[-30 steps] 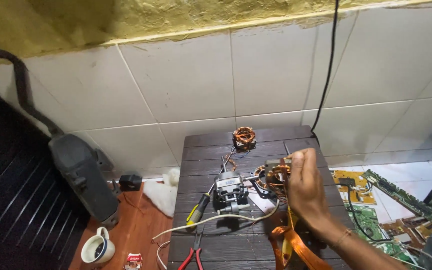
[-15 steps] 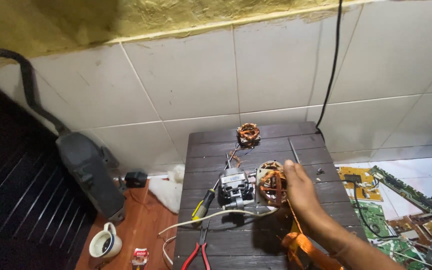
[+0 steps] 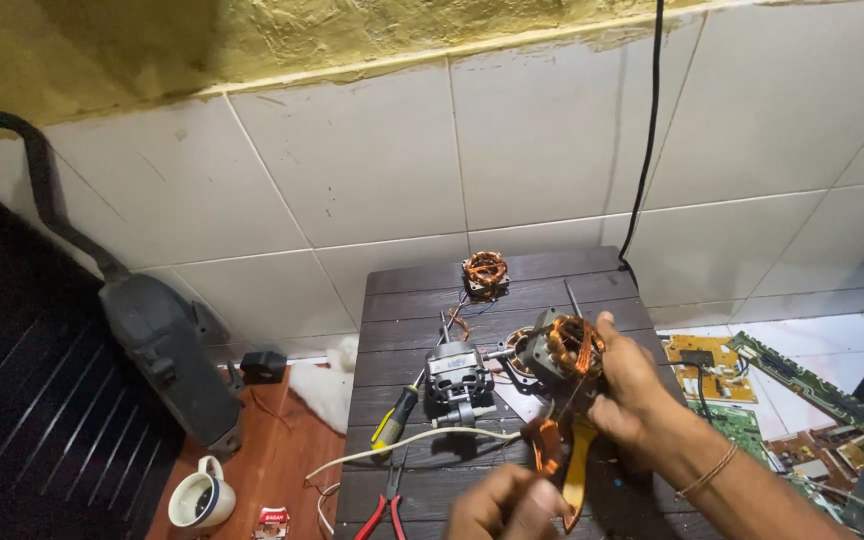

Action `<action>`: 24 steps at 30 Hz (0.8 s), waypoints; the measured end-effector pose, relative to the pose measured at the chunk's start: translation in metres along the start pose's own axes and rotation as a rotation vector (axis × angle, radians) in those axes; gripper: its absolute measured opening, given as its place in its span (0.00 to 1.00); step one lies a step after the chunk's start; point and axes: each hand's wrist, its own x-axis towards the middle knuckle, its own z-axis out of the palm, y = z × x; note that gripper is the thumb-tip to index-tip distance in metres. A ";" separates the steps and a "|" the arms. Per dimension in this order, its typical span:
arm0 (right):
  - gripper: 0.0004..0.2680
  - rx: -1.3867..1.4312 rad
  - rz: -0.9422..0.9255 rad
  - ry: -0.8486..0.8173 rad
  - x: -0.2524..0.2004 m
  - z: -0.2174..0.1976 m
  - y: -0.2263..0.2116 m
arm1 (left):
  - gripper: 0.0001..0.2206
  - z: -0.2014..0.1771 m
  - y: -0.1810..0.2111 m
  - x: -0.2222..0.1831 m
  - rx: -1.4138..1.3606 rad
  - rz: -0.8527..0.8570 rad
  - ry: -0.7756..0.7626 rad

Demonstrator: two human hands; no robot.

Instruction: Securing the electrical leads of a motor stator and assembling it into the motor housing using pliers and other hand tools.

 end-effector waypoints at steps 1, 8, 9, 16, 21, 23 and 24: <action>0.16 0.002 0.003 0.001 0.002 -0.003 0.000 | 0.12 -0.003 0.001 0.006 0.002 -0.003 0.001; 0.18 0.046 0.046 -0.208 -0.015 0.002 -0.006 | 0.09 -0.023 0.038 0.024 -0.163 0.055 0.027; 0.15 0.101 0.042 -0.196 -0.016 0.003 -0.006 | 0.10 -0.025 0.043 0.026 -0.188 0.026 0.071; 0.09 0.034 -0.098 -0.187 -0.013 0.002 -0.003 | 0.12 -0.042 0.041 0.054 -0.059 -0.073 0.216; 0.10 0.045 -0.126 -0.267 -0.022 0.008 0.005 | 0.21 -0.029 0.067 0.033 0.550 0.310 0.323; 0.09 0.012 -0.178 -0.260 -0.024 0.008 0.015 | 0.26 -0.019 0.081 0.025 0.598 0.308 0.237; 0.07 -0.016 -0.237 -0.248 -0.025 0.008 0.020 | 0.31 -0.014 0.088 0.021 0.645 0.308 0.142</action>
